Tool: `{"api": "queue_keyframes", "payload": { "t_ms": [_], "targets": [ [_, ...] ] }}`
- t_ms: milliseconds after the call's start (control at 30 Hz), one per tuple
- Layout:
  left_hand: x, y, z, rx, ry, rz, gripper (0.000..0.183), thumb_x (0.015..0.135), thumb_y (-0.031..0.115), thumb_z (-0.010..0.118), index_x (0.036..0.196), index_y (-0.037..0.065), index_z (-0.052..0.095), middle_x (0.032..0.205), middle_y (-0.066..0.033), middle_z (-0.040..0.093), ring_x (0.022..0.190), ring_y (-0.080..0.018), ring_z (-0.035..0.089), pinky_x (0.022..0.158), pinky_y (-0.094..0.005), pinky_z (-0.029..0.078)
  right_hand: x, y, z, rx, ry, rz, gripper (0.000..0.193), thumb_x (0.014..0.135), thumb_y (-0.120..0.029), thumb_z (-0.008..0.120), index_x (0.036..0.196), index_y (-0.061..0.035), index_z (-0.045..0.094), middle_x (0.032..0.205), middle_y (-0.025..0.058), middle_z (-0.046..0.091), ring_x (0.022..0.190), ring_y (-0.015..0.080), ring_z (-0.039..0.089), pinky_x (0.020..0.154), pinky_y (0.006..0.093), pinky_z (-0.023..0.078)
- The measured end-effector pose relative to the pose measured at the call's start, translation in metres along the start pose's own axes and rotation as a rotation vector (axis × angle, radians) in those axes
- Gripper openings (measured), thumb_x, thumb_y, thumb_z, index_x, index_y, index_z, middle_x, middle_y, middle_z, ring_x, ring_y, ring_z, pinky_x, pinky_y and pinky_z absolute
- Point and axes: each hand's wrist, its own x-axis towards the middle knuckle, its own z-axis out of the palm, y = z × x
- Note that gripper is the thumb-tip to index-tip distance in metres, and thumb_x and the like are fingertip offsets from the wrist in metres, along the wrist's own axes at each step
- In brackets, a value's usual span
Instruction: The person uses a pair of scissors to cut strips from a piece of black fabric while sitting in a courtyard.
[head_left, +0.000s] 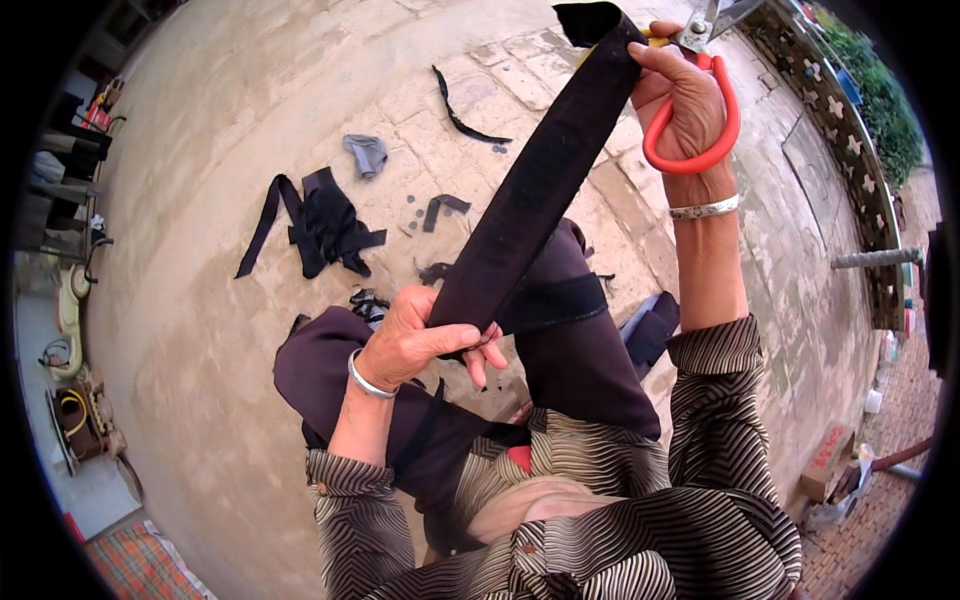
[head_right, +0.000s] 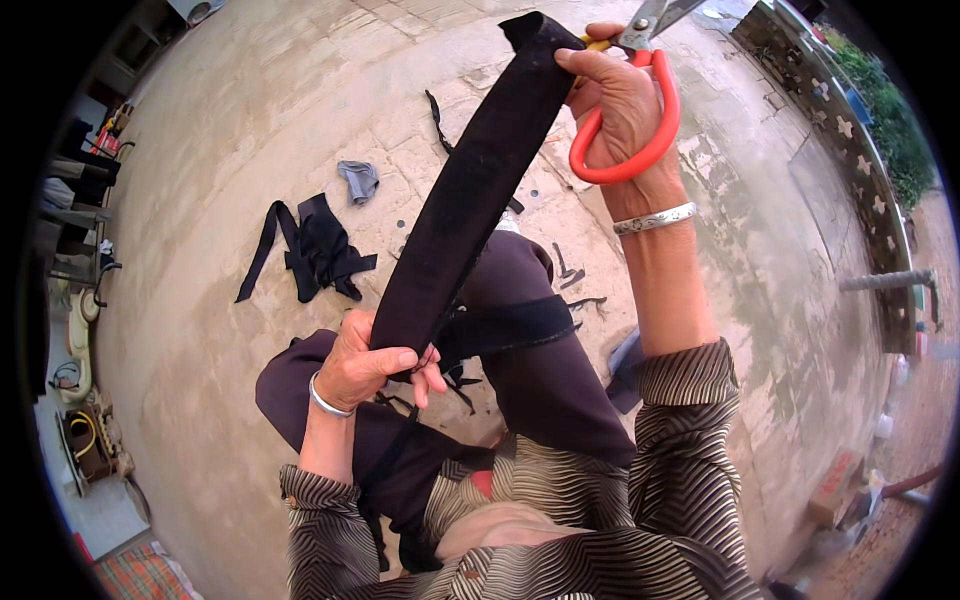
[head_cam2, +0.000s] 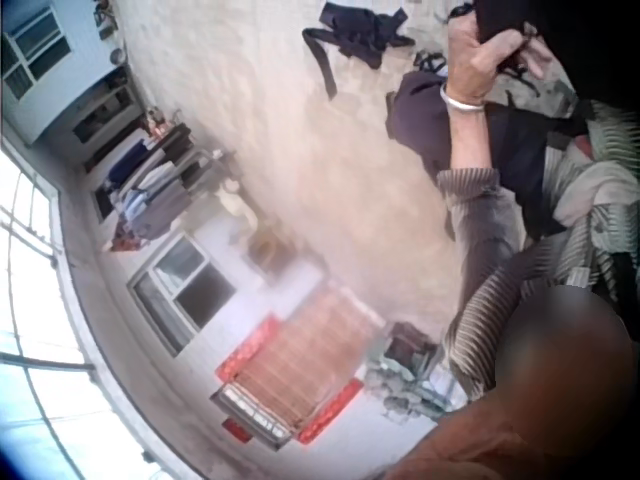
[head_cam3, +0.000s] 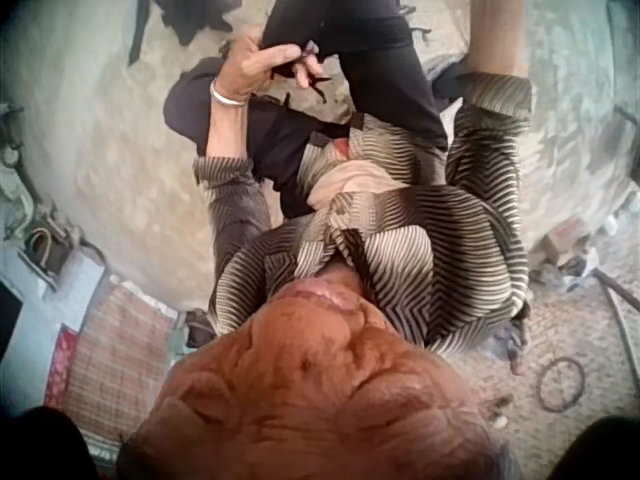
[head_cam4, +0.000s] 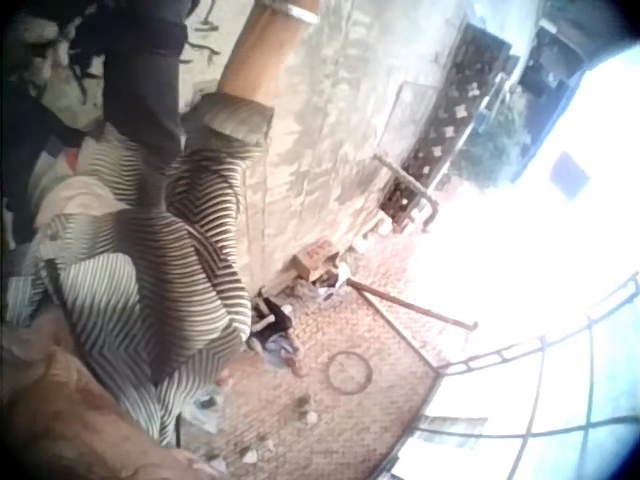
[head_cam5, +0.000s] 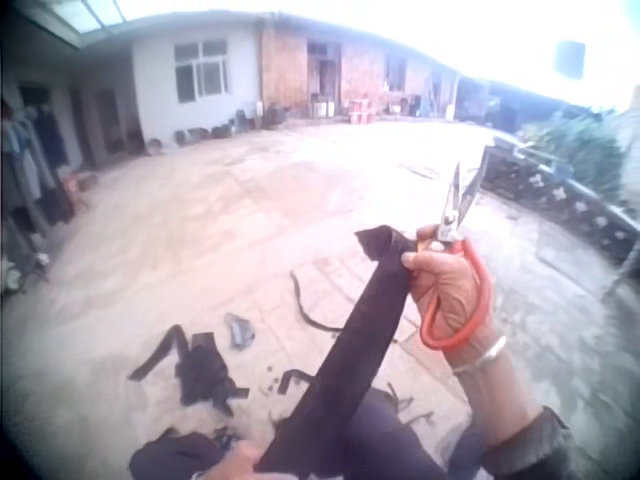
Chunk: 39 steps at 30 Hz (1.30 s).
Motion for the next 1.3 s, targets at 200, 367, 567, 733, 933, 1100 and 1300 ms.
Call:
{"api": "queue_keyframes", "payload": {
  "t_ms": [200,367,567,733,933,1100,1300],
  "targets": [
    [-0.011,0.017,0.010,0.244,0.238,-0.024,0.031,0.078,0.000,0.045,0.099,-0.013,0.064,0.081,-0.0226,0.069,0.063,-0.0217,0.068,0.061,-0.0283,0.055,0.000,-0.032,-0.035,-0.057,0.137,-0.036,0.036,0.080,0.017,0.061,0.108,-0.0023,0.048,0.094,0.0104,0.053,0.081,0.0241,0.064,0.078,0.0358,0.057],
    [0.006,0.025,-0.001,0.670,0.709,0.249,0.023,0.078,-0.001,0.041,0.085,-0.004,0.063,0.064,-0.0048,0.058,0.053,-0.0081,0.050,0.052,-0.0236,0.042,-0.009,-0.068,-0.006,-0.054,0.056,-0.144,0.035,0.080,0.017,0.060,0.109,0.0009,0.049,0.095,0.0128,0.055,0.086,0.0260,0.064,0.085,0.0388,0.056],
    [0.018,0.077,0.001,0.992,0.950,0.747,0.019,0.082,-0.009,0.044,0.085,-0.006,0.062,0.075,-0.0013,0.056,0.063,-0.0063,0.052,0.059,-0.0217,0.043,-0.012,-0.149,0.056,-0.073,-0.182,-0.453,0.031,0.083,0.015,0.055,0.110,-0.0007,0.054,0.101,0.0122,0.064,0.091,0.0231,0.065,0.079,0.0306,0.053],
    [-0.001,0.111,-0.003,1.157,1.091,0.898,0.013,0.072,-0.012,0.051,0.078,-0.004,0.060,0.070,-0.0113,0.056,0.058,-0.0174,0.053,0.057,-0.0281,0.042,-0.007,-0.200,0.054,-0.179,-0.162,-0.434,0.021,0.088,0.009,0.061,0.108,0.0044,0.061,0.107,0.0191,0.067,0.105,0.0279,0.065,0.099,0.0355,0.052],
    [-0.001,0.111,-0.017,1.124,1.189,0.887,0.007,0.075,-0.007,0.055,0.078,-0.004,0.061,0.067,-0.0136,0.054,0.056,-0.0175,0.051,0.056,-0.0290,0.040,0.021,-0.272,0.006,-0.260,0.052,-0.530,0.024,0.088,0.008,0.063,0.112,0.0082,0.060,0.113,0.0224,0.065,0.111,0.0296,0.063,0.105,0.0364,0.049],
    [-0.005,0.097,-0.037,1.069,1.202,0.798,0.009,0.078,-0.005,0.057,0.081,-0.004,0.066,0.068,-0.0115,0.061,0.059,-0.0152,0.057,0.058,-0.0282,0.044,0.004,-0.272,0.020,-0.270,0.162,-0.602,0.026,0.088,0.009,0.063,0.113,0.0050,0.058,0.114,0.0218,0.064,0.110,0.0300,0.063,0.105,0.0363,0.048],
    [-0.020,0.103,-0.067,1.076,1.234,0.815,0.014,0.081,-0.003,0.057,0.085,-0.003,0.070,0.072,-0.0089,0.066,0.060,-0.0153,0.059,0.058,-0.0285,0.046,0.016,-0.308,-0.067,-0.255,0.018,-0.445,0.026,0.089,0.010,0.059,0.113,0.0004,0.053,0.113,0.0196,0.064,0.103,0.0295,0.064,0.096,0.0373,0.051]
  ]
}}
